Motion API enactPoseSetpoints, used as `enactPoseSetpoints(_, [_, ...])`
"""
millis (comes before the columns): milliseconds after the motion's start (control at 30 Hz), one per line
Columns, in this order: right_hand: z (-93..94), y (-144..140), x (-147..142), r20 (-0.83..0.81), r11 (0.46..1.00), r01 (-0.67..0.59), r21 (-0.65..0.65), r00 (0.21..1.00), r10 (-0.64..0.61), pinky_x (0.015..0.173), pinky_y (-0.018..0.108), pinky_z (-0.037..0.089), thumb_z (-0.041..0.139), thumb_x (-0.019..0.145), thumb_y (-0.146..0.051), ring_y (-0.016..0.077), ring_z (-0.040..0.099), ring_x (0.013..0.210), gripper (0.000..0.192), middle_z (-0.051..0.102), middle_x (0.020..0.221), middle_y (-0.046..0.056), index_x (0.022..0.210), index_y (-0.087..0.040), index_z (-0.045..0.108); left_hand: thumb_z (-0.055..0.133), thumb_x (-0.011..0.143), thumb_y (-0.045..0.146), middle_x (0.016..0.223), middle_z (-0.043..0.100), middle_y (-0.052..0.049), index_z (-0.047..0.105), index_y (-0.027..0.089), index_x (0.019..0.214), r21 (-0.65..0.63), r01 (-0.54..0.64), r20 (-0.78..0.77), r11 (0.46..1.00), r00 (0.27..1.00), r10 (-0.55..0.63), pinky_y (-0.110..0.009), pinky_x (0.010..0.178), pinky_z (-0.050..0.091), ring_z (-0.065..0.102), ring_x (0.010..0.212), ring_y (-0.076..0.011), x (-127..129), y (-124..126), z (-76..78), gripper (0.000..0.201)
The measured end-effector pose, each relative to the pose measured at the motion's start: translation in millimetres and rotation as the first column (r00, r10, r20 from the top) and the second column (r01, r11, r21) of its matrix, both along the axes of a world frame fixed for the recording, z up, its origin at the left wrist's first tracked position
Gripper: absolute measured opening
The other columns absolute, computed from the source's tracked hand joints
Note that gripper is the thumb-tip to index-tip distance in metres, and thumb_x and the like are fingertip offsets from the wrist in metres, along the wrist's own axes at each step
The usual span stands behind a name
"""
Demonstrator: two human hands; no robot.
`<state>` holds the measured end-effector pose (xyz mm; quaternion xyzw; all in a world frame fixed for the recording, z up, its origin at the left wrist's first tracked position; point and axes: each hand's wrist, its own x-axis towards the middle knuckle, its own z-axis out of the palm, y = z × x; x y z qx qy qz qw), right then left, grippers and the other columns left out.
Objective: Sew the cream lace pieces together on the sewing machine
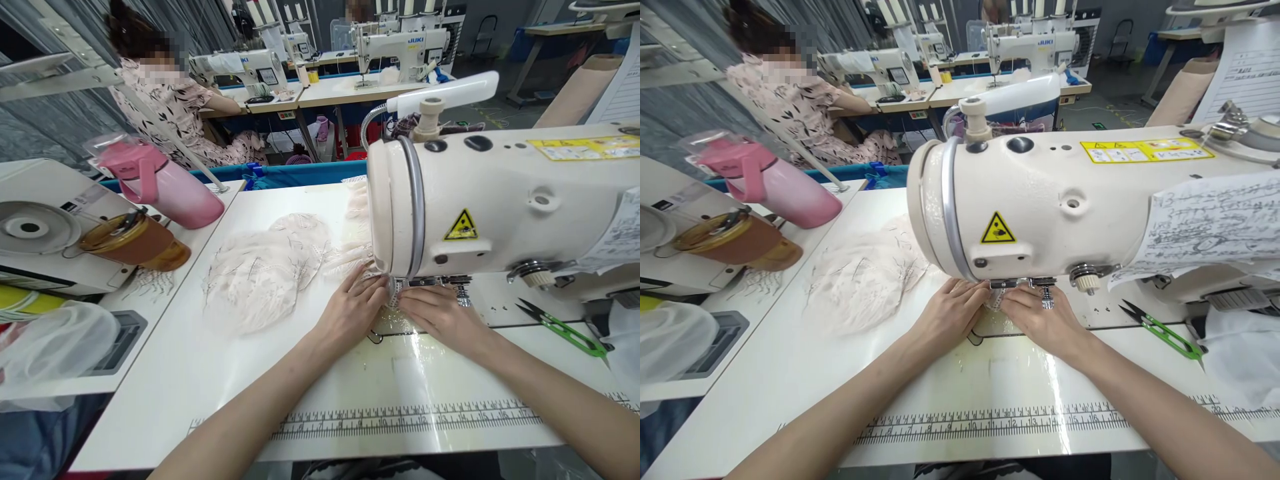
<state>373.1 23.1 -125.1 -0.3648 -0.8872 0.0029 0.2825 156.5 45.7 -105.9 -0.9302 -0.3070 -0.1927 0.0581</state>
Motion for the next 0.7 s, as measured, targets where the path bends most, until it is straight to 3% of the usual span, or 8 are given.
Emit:
enactPoseSetpoints(233, [2.2,0.1,1.7,0.012,0.999,0.039,-0.007,0.999,-0.039,0.082,0.027,0.053,0.049,0.092,-0.015,0.0124,0.066,0.089,0.023,0.071,0.100,0.002,0.103,-0.022,0.067,0.036,0.095,0.010,0.118,0.066,-0.009,0.059,0.014,0.097,0.047,-0.012,0.003,0.999,1.000,0.012,-0.044,0.111,0.036,0.062,0.109,-0.0192,0.7,0.4,-1.4,0.024])
enactPoseSetpoints(433, [8.0,-0.1,-2.0,-0.039,0.988,0.133,0.078,0.991,-0.130,0.067,0.027,0.053,0.050,0.090,-0.017,0.0124,0.065,0.073,0.020,0.072,0.091,0.001,0.094,-0.023,0.069,0.036,0.095,0.009,0.121,0.064,-0.011,0.059,0.012,0.108,0.082,-0.011,-0.027,0.997,1.000,0.014,-0.047,0.112,0.034,0.062,0.111,-0.0208,0.9,-1.4,-0.5,0.027])
enactPoseSetpoints(567, [6.7,-3.1,-4.6,-0.116,0.971,0.215,0.103,0.972,-0.203,0.060,0.027,0.053,0.046,0.093,-0.021,0.0135,0.063,0.067,0.024,0.071,0.082,-0.001,0.100,-0.027,0.068,0.040,0.094,0.011,0.123,0.062,-0.011,0.057,0.016,0.120,0.100,-0.009,-0.097,0.995,0.995,0.019,-0.052,0.108,0.036,0.061,0.112,-0.0233,-0.4,-2.0,-0.5,0.031])
enactPoseSetpoints(700, [8.4,-3.3,-0.9,-0.131,0.987,0.155,0.046,0.980,-0.148,0.064,0.030,0.056,0.042,0.093,-0.017,0.0142,0.063,0.066,0.032,0.071,0.085,-0.002,0.109,-0.031,0.066,0.042,0.094,0.015,0.126,0.061,-0.011,0.056,0.017,0.124,0.082,0.021,-0.105,0.996,0.994,-0.012,-0.055,0.108,0.034,0.059,0.114,-0.0250,-1.8,-2.5,0.1,0.033])
